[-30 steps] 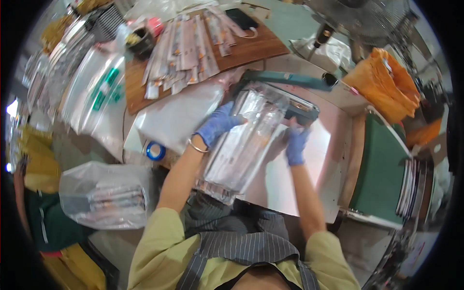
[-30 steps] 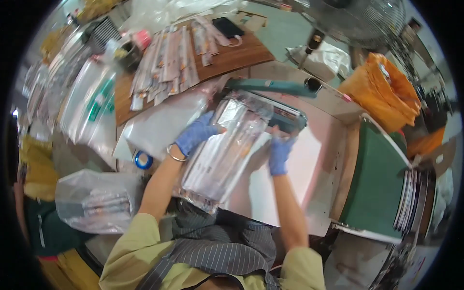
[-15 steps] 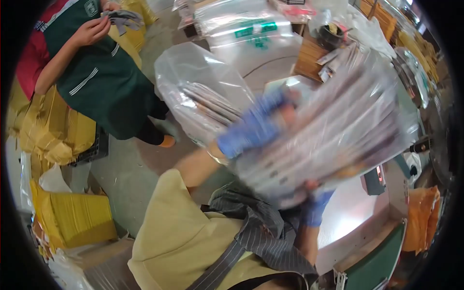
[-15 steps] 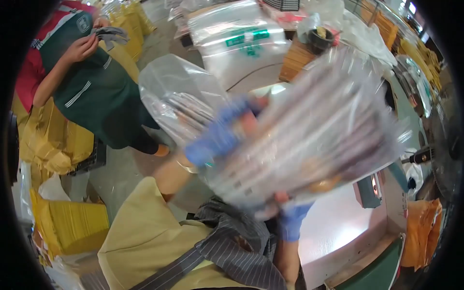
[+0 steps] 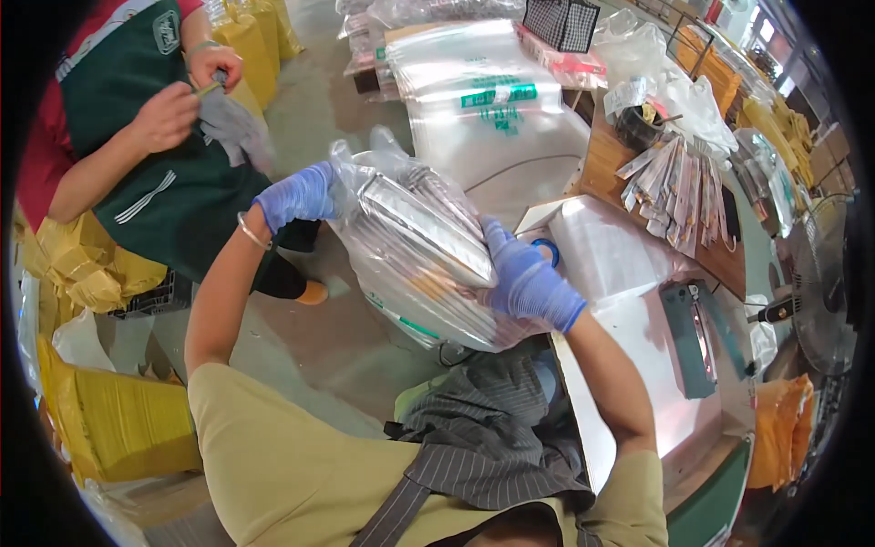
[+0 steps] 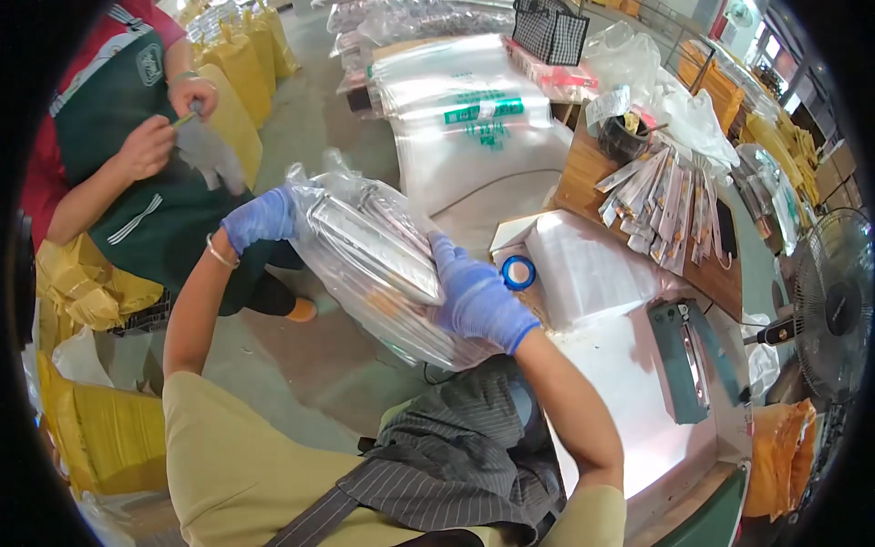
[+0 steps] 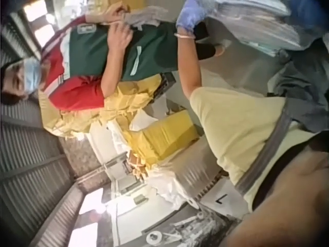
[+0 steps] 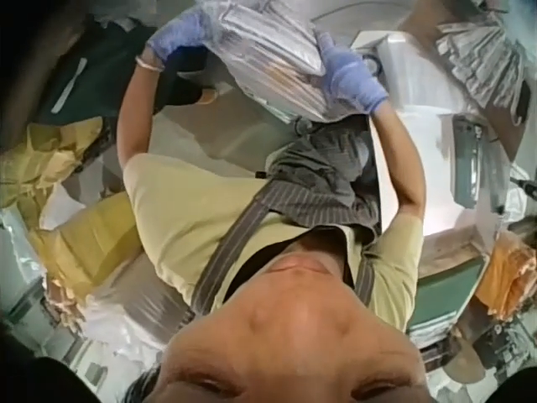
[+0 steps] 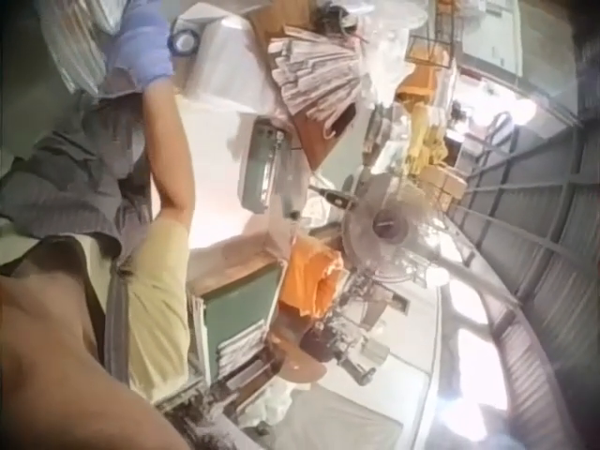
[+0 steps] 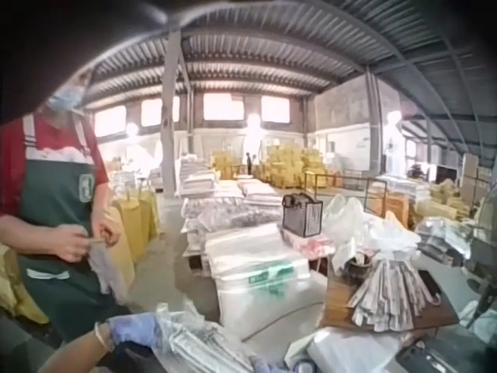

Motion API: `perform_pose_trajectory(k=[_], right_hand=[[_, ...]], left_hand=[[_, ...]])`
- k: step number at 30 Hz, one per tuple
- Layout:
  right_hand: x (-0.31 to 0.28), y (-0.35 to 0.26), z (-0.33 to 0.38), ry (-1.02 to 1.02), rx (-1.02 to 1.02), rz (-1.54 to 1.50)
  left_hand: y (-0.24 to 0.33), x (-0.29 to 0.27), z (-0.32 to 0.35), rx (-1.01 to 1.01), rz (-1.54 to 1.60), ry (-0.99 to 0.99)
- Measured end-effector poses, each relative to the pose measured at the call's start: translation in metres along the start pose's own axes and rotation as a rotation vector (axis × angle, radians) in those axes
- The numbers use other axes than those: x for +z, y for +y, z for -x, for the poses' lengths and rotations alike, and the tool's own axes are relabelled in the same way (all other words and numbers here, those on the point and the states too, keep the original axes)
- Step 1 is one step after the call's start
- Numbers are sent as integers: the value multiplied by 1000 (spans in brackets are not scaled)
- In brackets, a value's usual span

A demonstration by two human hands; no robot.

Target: The recorder is packaging stacks of printed paper materials into plastic bags, sealing them, and placing them on a conveyor belt in a factory setting.

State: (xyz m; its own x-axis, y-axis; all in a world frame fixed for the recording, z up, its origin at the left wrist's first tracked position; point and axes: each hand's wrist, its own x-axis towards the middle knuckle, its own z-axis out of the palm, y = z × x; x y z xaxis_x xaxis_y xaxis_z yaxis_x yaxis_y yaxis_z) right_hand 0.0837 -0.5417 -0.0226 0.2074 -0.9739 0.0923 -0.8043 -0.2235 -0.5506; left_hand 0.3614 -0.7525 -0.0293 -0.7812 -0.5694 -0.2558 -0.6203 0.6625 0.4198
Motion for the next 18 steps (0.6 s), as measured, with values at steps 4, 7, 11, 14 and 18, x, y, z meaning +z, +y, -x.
perform_pose_trajectory(k=[4, 7, 11, 14, 18], right_hand=[[29, -3, -57, -433, 154, 122], [91, 11, -95, -112, 149, 85], [60, 35, -79, 380, 70, -569], [53, 80, 0, 732, 300, 202], [87, 92, 88, 608, 542, -651]], left_hand=[[44, 12, 14, 223, -3, 385], [30, 23, 5, 154, -96, 349], [56, 12, 8, -162, -155, 331], [98, 41, -12, -60, -610, 364], [193, 83, -61, 624, -452, 57]])
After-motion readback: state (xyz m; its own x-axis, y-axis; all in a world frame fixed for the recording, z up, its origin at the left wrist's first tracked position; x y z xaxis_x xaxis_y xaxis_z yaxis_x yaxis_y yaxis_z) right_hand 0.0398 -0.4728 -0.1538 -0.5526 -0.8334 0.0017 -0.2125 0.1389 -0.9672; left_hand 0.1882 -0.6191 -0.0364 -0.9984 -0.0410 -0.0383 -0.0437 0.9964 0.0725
